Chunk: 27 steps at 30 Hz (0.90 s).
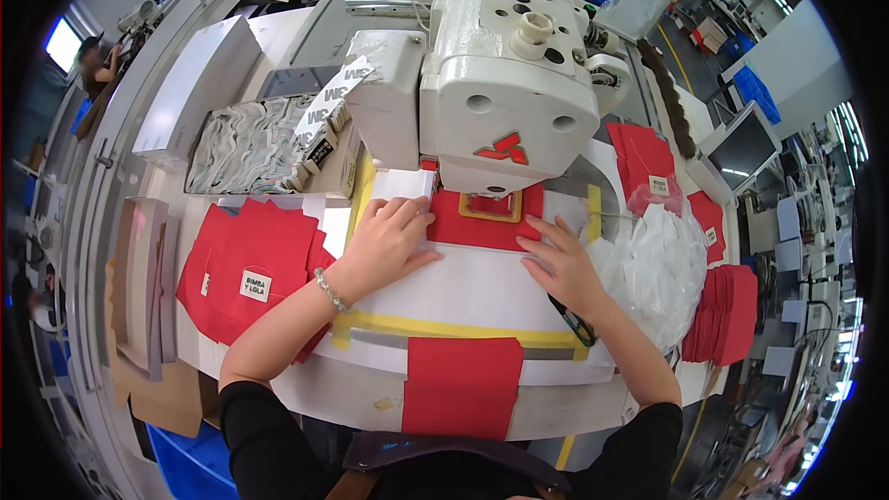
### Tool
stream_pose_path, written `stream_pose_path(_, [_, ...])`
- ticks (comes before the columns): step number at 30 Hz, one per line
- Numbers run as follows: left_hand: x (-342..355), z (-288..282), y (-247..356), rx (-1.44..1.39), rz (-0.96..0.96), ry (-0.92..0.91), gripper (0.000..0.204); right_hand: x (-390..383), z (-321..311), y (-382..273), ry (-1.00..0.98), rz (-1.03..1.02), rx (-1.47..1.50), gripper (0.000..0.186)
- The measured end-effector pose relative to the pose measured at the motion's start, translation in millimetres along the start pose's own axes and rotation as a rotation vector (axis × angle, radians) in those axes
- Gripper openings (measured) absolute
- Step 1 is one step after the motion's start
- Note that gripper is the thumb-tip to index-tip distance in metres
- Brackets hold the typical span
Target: The person sews white rectangular labels onto red fabric pieces using an industrial sewing machine. They pick up a red fabric piece, place it under the needle, position a label, and sew it in place. After sewing, they cut the thread with scissors and move the finished piece to a stack on the left.
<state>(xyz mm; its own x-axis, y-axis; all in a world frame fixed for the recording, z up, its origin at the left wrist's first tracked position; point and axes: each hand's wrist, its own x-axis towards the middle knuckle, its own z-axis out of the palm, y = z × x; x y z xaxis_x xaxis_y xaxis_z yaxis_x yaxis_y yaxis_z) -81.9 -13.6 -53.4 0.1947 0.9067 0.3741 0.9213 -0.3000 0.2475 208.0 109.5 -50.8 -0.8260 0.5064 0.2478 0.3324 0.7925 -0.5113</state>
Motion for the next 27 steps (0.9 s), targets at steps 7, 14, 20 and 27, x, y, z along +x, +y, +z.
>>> stream_pose_path(7, [2.8,0.2,-0.3,0.013,-0.025,-0.013,0.044,0.0,2.5,-1.7,0.001,0.004,-0.018,0.031])
stream_pose_path(14, [-1.5,2.6,-2.1,-0.033,-0.015,-0.016,0.037,1.9,2.6,3.1,-0.016,0.004,-0.019,0.034])
stream_pose_path(20, [-0.4,1.2,-1.5,-0.026,-0.017,0.003,0.036,4.7,0.8,2.1,-0.015,0.001,-0.018,0.035])
stream_pose_path(27, [-3.2,1.1,-0.4,-0.033,-0.016,-0.007,0.034,5.0,-0.9,2.0,-0.023,-0.005,-0.018,0.035])
